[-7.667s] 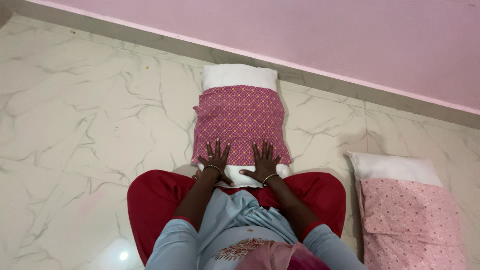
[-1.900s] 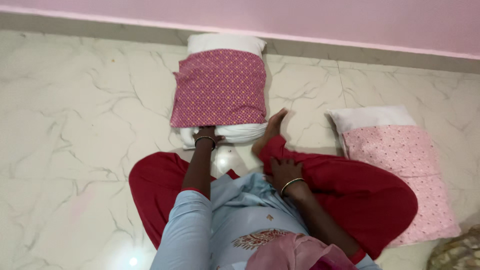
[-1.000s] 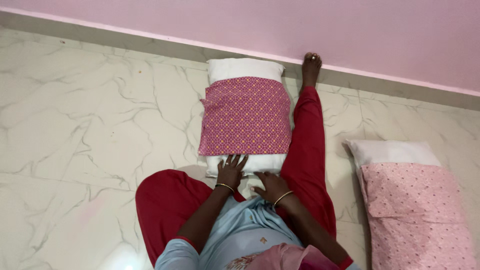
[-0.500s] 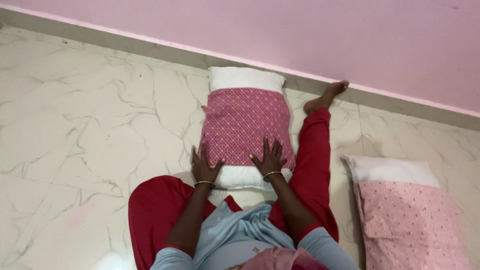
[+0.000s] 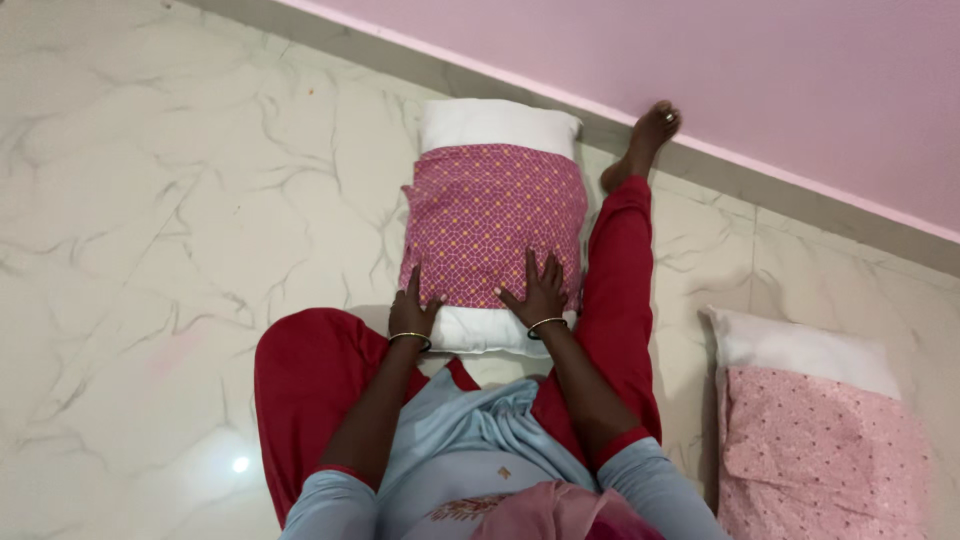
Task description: The person sits on the floor and folds a pink patterned pillowcase around a white pillow, smoothing and aligning the edges. They then switch to a red patterned pillowcase, placing it over the pillow and folding it similarly.
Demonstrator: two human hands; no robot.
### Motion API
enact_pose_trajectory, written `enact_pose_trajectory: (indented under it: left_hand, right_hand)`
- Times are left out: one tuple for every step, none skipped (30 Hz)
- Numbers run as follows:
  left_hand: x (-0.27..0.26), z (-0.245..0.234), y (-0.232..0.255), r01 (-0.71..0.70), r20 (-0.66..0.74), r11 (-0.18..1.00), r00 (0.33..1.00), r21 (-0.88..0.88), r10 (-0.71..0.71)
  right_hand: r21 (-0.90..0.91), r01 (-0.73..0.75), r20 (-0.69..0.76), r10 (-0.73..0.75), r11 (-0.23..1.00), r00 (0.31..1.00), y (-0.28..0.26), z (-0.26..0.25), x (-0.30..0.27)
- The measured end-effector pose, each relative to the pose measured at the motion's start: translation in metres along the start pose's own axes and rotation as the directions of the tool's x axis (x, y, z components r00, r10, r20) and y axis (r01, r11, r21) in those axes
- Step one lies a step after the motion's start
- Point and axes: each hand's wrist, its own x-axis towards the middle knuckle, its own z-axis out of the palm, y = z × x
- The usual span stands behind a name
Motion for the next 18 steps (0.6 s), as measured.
enact_pose_trajectory:
  left_hand:
    - [-0.005,-0.005,-0.003,0.029,0.043,0.999,0.999,0.024,-0.03]
    - [-0.01,-0.011,-0.007,0.061,0.084,0.997,0.994,0.047,-0.065]
    - [-0.015,-0.015,-0.012,0.092,0.124,0.993,0.987,0.071,-0.1]
    - [-0.018,-0.018,-0.016,0.088,0.116,0.993,0.989,0.079,-0.096]
    - [-0.021,-0.018,-0.02,0.083,0.109,0.993,0.99,0.087,-0.093]
    - [-0.025,-0.018,-0.026,0.08,0.103,0.992,0.991,0.101,-0.09]
    - [-0.027,-0.018,-0.03,0.096,0.071,0.992,0.992,0.086,-0.102]
    - [-0.026,-0.018,-0.031,0.102,0.045,0.992,0.993,0.075,-0.106]
    - [-0.027,-0.02,-0.032,0.108,0.019,0.992,0.994,0.064,-0.11]
    - [-0.028,-0.023,-0.029,0.105,0.014,0.994,0.994,0.043,-0.105]
    - [-0.028,-0.028,-0.026,0.101,0.009,0.995,0.995,0.022,-0.101]
    - [-0.029,-0.034,-0.02,0.097,-0.003,0.995,0.995,-0.004,-0.097]
    - [-0.034,-0.042,-0.014,0.08,-0.063,0.997,0.995,0.019,-0.078]
    - [-0.035,-0.051,-0.005,0.058,-0.125,0.997,0.991,0.044,-0.052]
    - [-0.036,-0.06,0.004,0.038,-0.186,0.997,0.982,0.07,-0.024]
    - [-0.037,-0.068,0.011,-0.044,-0.209,0.985,0.975,0.169,0.08]
    - [-0.038,-0.074,0.019,-0.121,-0.222,0.956,0.957,0.268,0.184]
    - [-0.039,-0.076,0.027,-0.196,-0.217,0.911,0.933,0.364,0.288]
  right_hand:
    - [-0.021,-0.005,0.049,0.006,1.0,0.999,-0.007,-0.005,-0.006]
    - [-0.044,-0.004,0.101,0.009,0.999,0.995,-0.014,-0.007,-0.011]
    - [-0.061,-0.012,0.123,0.02,0.998,0.992,-0.02,-0.007,-0.018]
    - [-0.076,-0.017,0.142,0.028,0.997,0.989,-0.026,-0.007,-0.022]
    - [-0.092,-0.021,0.161,0.036,0.996,0.986,-0.031,-0.007,-0.025]
    - [-0.091,-0.023,0.178,0.039,0.996,0.983,-0.034,-0.004,-0.029]
    - [-0.089,-0.024,0.195,0.041,0.996,0.98,-0.035,-0.002,-0.031]
    - [-0.085,-0.035,0.207,0.052,0.996,0.977,-0.035,-0.001,-0.034]
    - [-0.072,-0.007,0.188,0.021,0.997,0.982,-0.036,0.001,-0.036]
    - [-0.068,0.025,0.169,-0.013,0.997,0.986,-0.035,0.0,-0.036]
    - [-0.064,0.057,0.149,-0.046,0.996,0.988,-0.037,0.001,-0.038]
    - [-0.064,0.017,0.186,-0.005,0.998,0.983,-0.04,0.0,-0.04]
    - [-0.067,-0.022,0.223,0.037,0.997,0.974,-0.043,-0.002,-0.045]
    - [-0.069,-0.062,0.253,0.077,0.996,0.964,-0.049,-0.005,-0.045]
    - [-0.073,-0.053,0.247,0.069,0.996,0.967,-0.055,-0.009,-0.05]
    - [-0.074,-0.048,0.24,0.065,0.996,0.969,-0.059,-0.011,-0.059]
    - [-0.076,-0.043,0.233,0.06,0.996,0.971,-0.066,-0.014,-0.063]
    - [-0.127,-0.052,0.263,0.085,0.99,0.961,-0.07,-0.019,-0.064]
